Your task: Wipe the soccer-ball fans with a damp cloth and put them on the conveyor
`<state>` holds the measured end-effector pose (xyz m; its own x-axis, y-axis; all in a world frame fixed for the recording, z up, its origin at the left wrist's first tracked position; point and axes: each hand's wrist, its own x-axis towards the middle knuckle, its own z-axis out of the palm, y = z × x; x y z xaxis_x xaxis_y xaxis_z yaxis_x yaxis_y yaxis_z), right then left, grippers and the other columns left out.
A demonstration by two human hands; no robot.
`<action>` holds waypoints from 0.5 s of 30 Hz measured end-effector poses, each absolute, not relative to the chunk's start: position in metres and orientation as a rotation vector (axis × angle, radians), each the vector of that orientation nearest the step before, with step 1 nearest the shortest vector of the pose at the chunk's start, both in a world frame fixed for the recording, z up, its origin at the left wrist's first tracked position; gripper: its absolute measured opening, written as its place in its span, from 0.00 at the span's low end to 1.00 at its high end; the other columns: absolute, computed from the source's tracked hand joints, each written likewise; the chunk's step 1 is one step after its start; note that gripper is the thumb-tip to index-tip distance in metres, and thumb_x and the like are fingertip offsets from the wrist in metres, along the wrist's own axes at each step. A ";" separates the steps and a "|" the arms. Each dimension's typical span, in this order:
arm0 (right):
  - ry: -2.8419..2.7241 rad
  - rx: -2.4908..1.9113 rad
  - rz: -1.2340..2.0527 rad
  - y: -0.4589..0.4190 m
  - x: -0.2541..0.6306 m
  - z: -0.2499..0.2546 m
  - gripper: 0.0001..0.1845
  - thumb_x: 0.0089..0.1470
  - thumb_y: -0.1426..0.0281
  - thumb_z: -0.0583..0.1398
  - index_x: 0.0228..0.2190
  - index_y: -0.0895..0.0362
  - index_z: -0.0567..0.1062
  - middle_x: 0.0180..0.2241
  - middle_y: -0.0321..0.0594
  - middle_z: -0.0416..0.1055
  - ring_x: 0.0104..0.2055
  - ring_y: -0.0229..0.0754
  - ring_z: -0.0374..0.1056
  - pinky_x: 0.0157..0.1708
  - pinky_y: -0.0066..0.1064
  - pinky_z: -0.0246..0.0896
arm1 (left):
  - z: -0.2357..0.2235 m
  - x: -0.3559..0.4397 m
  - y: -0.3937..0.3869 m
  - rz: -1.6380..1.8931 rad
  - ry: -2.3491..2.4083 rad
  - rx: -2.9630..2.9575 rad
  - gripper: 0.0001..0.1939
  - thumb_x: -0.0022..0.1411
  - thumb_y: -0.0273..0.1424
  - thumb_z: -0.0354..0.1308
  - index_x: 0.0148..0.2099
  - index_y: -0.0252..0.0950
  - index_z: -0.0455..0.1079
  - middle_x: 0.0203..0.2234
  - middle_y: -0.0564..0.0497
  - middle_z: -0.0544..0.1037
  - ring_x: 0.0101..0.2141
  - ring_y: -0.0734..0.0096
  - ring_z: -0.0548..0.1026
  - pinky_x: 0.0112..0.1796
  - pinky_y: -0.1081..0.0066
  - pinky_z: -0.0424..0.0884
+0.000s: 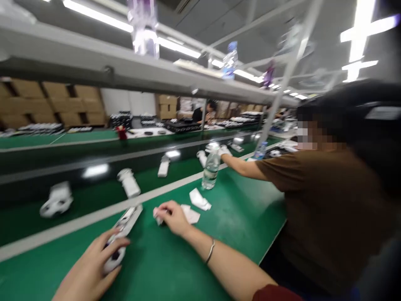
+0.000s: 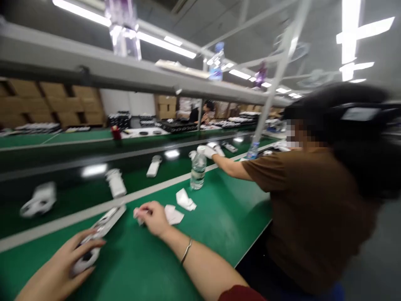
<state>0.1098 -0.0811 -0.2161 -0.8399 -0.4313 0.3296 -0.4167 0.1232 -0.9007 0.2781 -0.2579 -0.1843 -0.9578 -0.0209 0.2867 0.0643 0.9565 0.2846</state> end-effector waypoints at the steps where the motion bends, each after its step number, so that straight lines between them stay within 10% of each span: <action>1: 2.292 -0.897 -1.875 -0.080 0.110 -0.216 0.11 0.46 0.64 0.59 0.27 0.61 0.74 0.27 0.40 0.68 0.30 0.35 0.63 0.31 0.27 0.58 | -0.188 0.282 -0.254 -0.463 -2.893 -0.024 0.19 0.52 0.30 0.52 0.48 0.50 0.64 0.53 0.53 0.57 0.50 0.62 0.62 0.45 0.67 0.66; 7: 2.060 -0.910 -1.833 -0.080 0.111 -0.218 0.16 0.48 0.60 0.58 0.31 0.61 0.71 0.30 0.41 0.67 0.29 0.33 0.62 0.30 0.26 0.58 | -0.209 0.271 -0.233 -1.057 -2.470 0.551 0.40 0.41 0.41 0.63 0.54 0.34 0.52 0.49 0.43 0.56 0.50 0.63 0.60 0.51 0.64 0.60; 15: 2.033 -1.135 -1.795 -0.077 0.142 -0.199 0.14 0.49 0.62 0.58 0.33 0.59 0.71 0.32 0.40 0.67 0.30 0.33 0.63 0.32 0.26 0.61 | -0.208 0.276 -0.216 -1.045 -2.514 0.215 0.27 0.48 0.29 0.59 0.51 0.39 0.58 0.44 0.50 0.61 0.46 0.70 0.62 0.49 0.70 0.61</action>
<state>0.1422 -0.0768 -0.1990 -0.6848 -0.6507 0.3280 -0.4060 -0.0331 -0.9133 0.2760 -0.2160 -0.2077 -0.9052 -0.2913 0.3095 0.0140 0.7073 0.7068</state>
